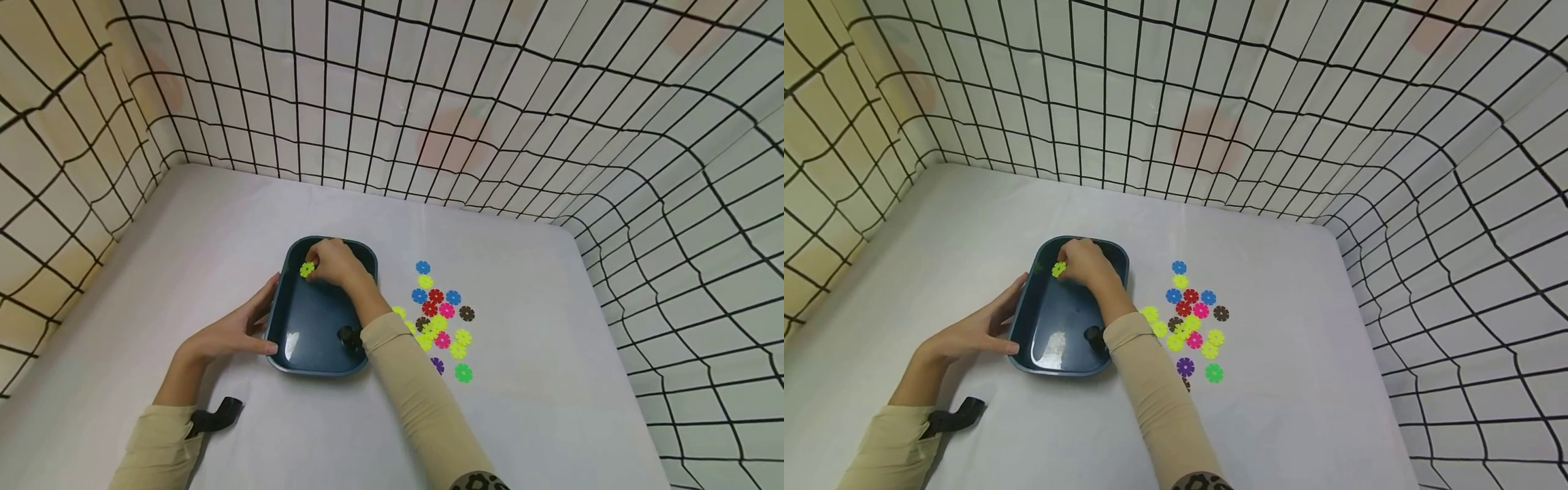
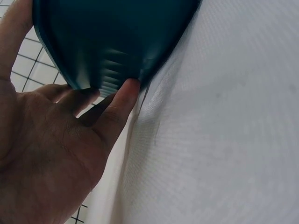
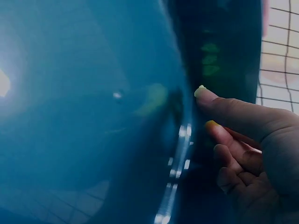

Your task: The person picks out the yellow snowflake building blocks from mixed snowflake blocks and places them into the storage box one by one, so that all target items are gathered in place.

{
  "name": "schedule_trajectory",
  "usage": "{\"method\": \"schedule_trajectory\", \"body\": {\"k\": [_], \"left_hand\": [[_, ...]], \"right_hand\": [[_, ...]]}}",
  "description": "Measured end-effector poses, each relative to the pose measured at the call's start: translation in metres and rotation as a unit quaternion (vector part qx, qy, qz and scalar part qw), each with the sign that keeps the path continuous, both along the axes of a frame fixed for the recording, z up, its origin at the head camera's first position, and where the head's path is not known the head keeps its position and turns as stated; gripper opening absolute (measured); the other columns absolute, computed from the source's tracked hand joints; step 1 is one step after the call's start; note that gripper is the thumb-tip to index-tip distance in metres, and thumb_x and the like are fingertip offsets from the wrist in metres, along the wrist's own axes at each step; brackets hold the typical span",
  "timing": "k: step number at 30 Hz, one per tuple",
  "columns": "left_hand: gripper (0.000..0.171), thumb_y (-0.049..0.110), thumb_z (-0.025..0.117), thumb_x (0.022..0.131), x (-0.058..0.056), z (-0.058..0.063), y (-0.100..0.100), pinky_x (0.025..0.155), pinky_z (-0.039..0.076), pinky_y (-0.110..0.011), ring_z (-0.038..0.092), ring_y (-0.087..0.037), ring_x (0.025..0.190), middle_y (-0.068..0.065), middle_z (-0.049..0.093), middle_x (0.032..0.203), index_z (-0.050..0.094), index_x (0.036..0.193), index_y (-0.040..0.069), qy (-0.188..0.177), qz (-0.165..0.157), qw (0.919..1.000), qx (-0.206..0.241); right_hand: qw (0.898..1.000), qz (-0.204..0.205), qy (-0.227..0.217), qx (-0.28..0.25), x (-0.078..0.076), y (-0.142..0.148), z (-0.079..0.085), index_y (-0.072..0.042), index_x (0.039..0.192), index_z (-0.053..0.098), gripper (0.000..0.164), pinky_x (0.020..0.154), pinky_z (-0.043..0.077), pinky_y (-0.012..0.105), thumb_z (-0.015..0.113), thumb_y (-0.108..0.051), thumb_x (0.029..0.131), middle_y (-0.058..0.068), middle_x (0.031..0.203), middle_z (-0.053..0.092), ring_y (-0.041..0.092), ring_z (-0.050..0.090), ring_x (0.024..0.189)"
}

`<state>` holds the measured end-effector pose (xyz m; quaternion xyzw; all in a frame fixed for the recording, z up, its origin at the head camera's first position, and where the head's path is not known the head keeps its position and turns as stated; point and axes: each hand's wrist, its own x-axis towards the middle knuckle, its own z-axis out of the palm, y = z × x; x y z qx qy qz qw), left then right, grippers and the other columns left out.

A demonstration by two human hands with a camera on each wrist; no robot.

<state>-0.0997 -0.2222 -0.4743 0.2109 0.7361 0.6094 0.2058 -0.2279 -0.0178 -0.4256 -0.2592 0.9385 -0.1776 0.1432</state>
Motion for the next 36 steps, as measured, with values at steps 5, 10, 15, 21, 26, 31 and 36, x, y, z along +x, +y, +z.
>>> {"method": "schedule_trajectory", "body": {"k": [5,10,15,21,26,31,36], "left_hand": [[0.118,0.011,0.077,0.079,0.002,0.000,0.001,0.107,0.017,-0.073,0.001,-0.050,0.148,-0.014,-0.008,0.165,-0.010,0.156,0.029,-0.002,0.000,1.0000,-0.004],[0.118,0.010,0.077,0.079,0.002,0.000,0.000,0.107,0.017,-0.073,0.000,-0.048,0.149,-0.013,-0.009,0.165,-0.010,0.156,0.030,-0.004,0.000,1.0000,-0.001],[0.118,0.009,0.077,0.079,0.003,-0.001,0.000,0.108,0.016,-0.072,0.000,-0.047,0.149,-0.012,-0.009,0.165,-0.010,0.156,0.032,-0.005,0.001,1.0000,-0.001],[0.118,0.010,0.077,0.079,0.004,0.000,0.002,0.109,0.017,-0.072,0.001,-0.048,0.149,-0.013,-0.009,0.164,-0.010,0.156,0.032,-0.004,0.004,1.0000,-0.004],[0.118,0.009,0.077,0.079,0.004,0.000,0.002,0.109,0.017,-0.072,0.002,-0.049,0.148,-0.014,-0.008,0.164,-0.010,0.156,0.031,-0.002,0.004,1.0000,-0.002],[0.118,0.009,0.077,0.079,0.004,0.000,0.002,0.109,0.017,-0.071,0.004,-0.050,0.148,-0.015,-0.008,0.164,-0.010,0.156,0.030,0.000,0.007,1.0000,-0.006],[0.118,0.011,0.077,0.079,0.003,0.000,0.001,0.109,0.017,-0.072,0.004,-0.050,0.148,-0.015,-0.007,0.164,-0.010,0.156,0.030,0.001,0.005,1.0000,-0.008]], "right_hand": [[1.000,-0.008,-0.016,0.000,0.002,-0.001,-0.005,-0.013,0.117,0.070,0.039,0.086,0.052,0.028,0.079,-0.027,0.082,-0.001,0.105,0.068,0.012,0.062,0.095],[1.000,0.000,-0.010,0.000,0.003,-0.001,-0.007,-0.013,0.117,0.070,0.039,0.085,0.052,0.027,0.079,-0.027,0.081,0.000,0.106,0.068,0.012,0.063,0.095],[1.000,0.014,-0.005,0.021,0.004,0.000,-0.007,-0.013,0.119,0.069,0.042,0.084,0.052,0.026,0.079,-0.030,0.082,0.000,0.108,0.068,0.013,0.063,0.097],[0.999,0.019,-0.006,0.027,0.005,0.001,-0.008,-0.013,0.120,0.068,0.045,0.084,0.052,0.025,0.079,-0.033,0.081,-0.001,0.109,0.068,0.012,0.063,0.098],[1.000,0.010,-0.009,0.023,0.005,0.004,-0.006,-0.013,0.122,0.068,0.048,0.086,0.053,0.027,0.080,-0.033,0.080,0.001,0.113,0.069,0.013,0.064,0.102],[1.000,0.022,-0.017,0.012,0.004,0.009,0.002,-0.012,0.123,0.067,0.049,0.089,0.052,0.027,0.079,-0.033,0.081,0.001,0.117,0.069,0.014,0.064,0.106],[0.994,0.081,-0.049,-0.058,0.003,0.016,0.020,-0.012,0.123,0.067,0.043,0.085,0.050,0.021,0.077,-0.028,0.084,0.000,0.117,0.070,0.012,0.063,0.101]]}}
